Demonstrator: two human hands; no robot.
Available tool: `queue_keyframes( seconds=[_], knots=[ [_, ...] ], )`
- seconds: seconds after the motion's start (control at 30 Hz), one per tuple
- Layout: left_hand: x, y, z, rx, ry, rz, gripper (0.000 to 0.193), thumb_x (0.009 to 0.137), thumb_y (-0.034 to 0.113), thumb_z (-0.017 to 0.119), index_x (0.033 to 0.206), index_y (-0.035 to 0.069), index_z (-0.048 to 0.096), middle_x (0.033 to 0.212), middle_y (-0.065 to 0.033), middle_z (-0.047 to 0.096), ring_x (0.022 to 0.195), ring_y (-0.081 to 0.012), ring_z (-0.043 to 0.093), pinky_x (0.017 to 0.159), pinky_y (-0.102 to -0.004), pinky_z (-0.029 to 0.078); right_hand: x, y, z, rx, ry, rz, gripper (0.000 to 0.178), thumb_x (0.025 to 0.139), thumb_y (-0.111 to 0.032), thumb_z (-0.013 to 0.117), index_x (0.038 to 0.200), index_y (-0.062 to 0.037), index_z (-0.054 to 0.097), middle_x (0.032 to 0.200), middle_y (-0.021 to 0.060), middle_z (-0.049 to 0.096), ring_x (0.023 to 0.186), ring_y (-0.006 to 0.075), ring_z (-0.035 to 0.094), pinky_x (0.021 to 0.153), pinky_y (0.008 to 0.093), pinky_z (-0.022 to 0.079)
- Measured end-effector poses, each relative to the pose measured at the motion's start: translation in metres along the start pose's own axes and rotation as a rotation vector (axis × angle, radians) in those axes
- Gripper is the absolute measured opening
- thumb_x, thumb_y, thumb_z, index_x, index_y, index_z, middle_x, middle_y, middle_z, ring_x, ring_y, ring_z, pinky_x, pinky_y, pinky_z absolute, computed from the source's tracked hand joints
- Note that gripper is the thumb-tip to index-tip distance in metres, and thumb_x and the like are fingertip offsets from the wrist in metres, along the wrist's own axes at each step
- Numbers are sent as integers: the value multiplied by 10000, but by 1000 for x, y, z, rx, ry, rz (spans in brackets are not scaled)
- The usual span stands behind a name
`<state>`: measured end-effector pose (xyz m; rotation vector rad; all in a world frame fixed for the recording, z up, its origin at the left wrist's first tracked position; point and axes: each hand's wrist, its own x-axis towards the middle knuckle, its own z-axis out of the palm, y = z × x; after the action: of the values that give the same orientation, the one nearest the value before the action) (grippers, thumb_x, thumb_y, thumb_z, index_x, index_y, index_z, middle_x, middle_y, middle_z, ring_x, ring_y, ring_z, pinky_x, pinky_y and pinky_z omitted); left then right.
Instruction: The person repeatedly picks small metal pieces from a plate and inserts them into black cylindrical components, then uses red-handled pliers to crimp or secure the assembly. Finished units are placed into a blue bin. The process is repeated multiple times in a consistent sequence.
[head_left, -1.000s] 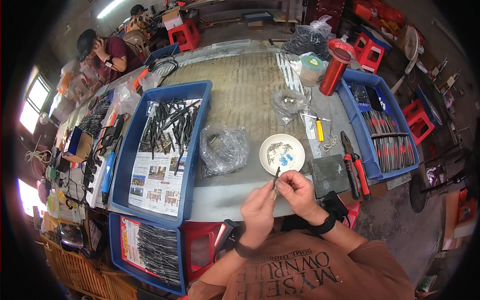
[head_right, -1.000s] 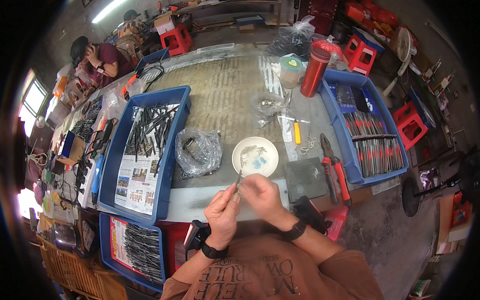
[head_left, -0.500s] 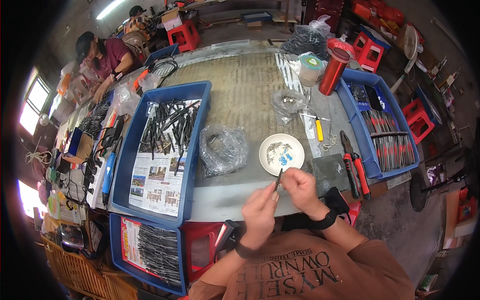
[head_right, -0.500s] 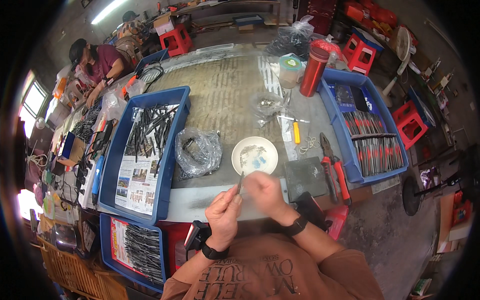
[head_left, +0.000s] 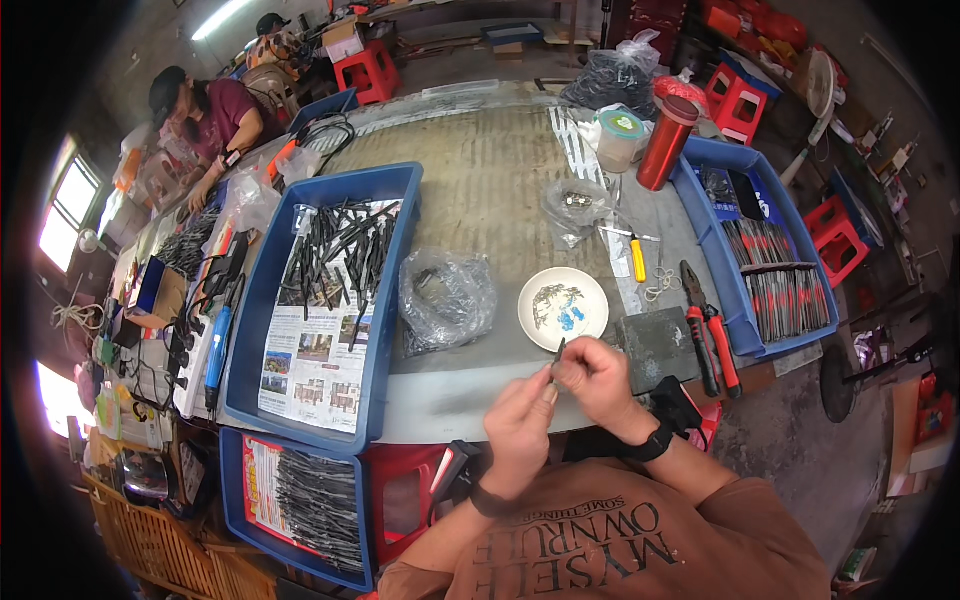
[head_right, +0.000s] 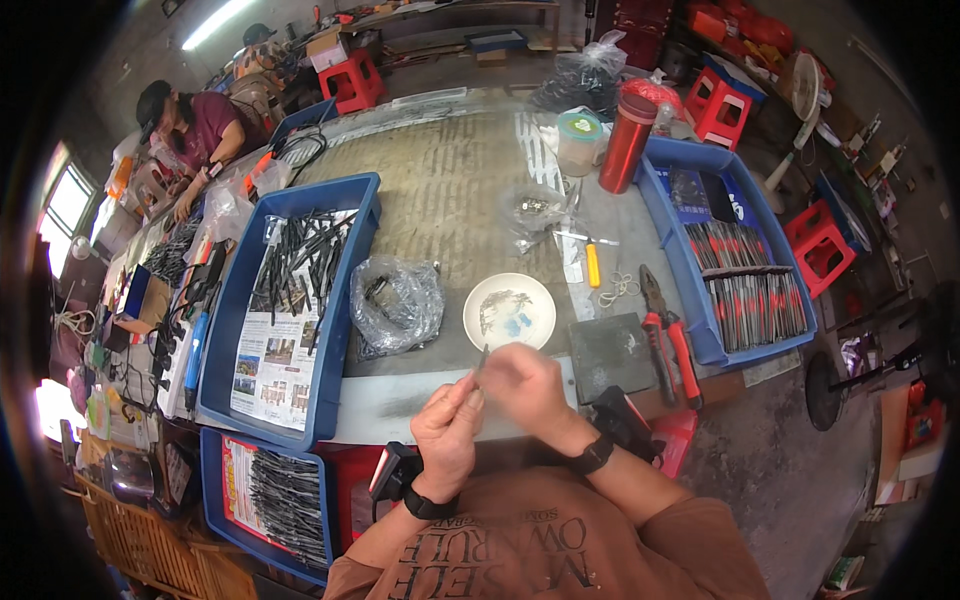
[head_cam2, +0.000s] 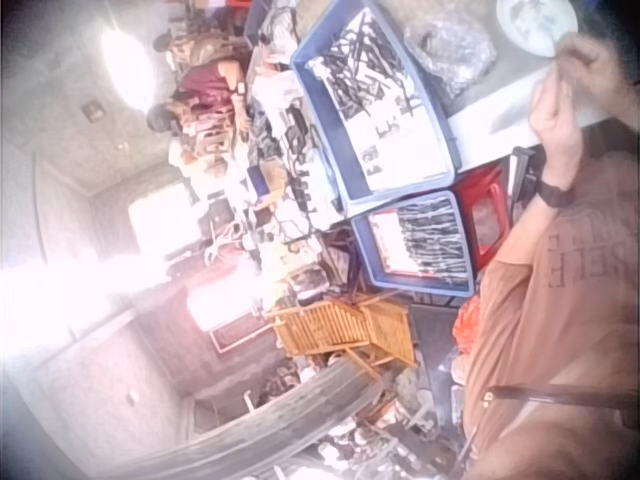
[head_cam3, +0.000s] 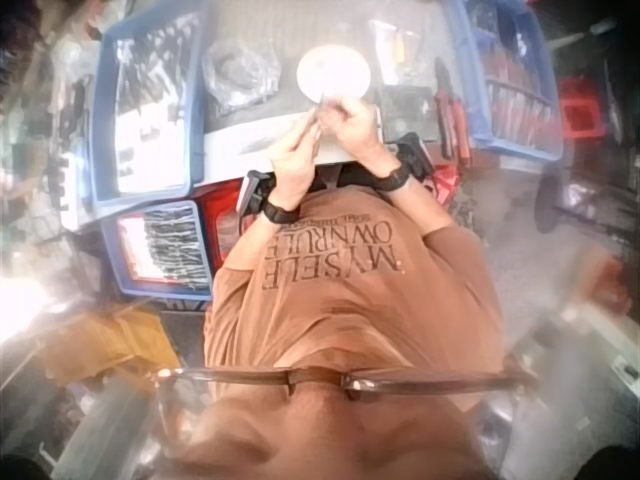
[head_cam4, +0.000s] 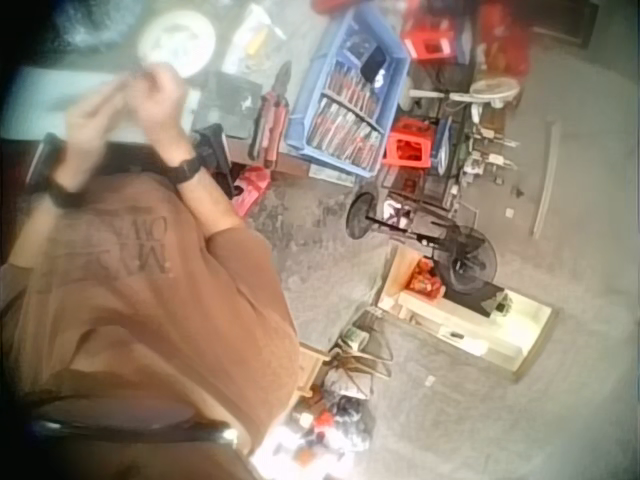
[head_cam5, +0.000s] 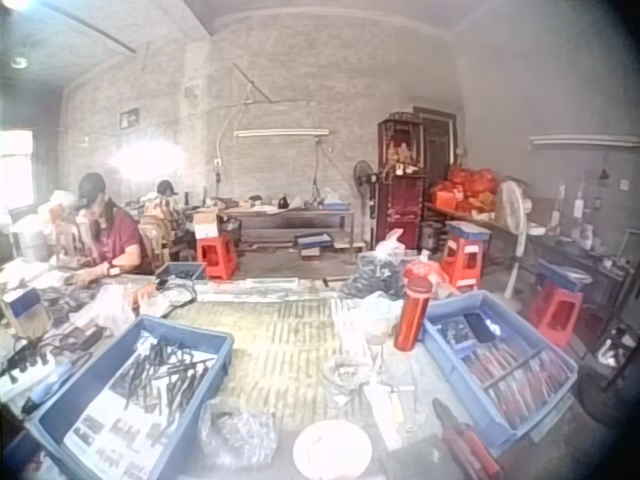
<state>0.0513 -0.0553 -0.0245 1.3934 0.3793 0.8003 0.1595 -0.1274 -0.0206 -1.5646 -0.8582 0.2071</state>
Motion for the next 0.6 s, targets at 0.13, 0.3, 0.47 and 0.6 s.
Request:
queue_keyframes(
  seconds=[0.13,0.3,0.47,0.6],
  knots=[
    [-1,0,-2,-8,-1,-36,257,827,-54,547,1078,-32,596,784,9,530,597,-28,432,492,-164,337,2,1,-1,161,70,141,143,833,-138,607,818,-1,569,682,5,539,638,55,483,548,213,404],
    [-1,-1,0,9,0,-24,251,828,-51,547,1073,-31,598,772,12,522,592,-26,426,484,-164,330,0,0,0,21,-9,53,130,870,-125,559,830,-1,565,711,-8,529,619,43,458,548,199,391],
    [1,0,-3,-12,8,-21,251,827,-50,550,1072,-28,601,767,14,523,591,-25,424,482,-163,327,1,1,-3,62,-12,152,107,804,-79,594,857,11,570,718,42,579,662,93,536,578,242,441],
    [0,0,-1,-19,-5,-35,258,822,-56,552,1073,-25,602,768,12,525,592,-28,426,483,-164,329,0,2,-3,-11,-44,49,144,764,-91,643,845,7,576,732,53,578,664,95,540,582,245,442]
  ],
)
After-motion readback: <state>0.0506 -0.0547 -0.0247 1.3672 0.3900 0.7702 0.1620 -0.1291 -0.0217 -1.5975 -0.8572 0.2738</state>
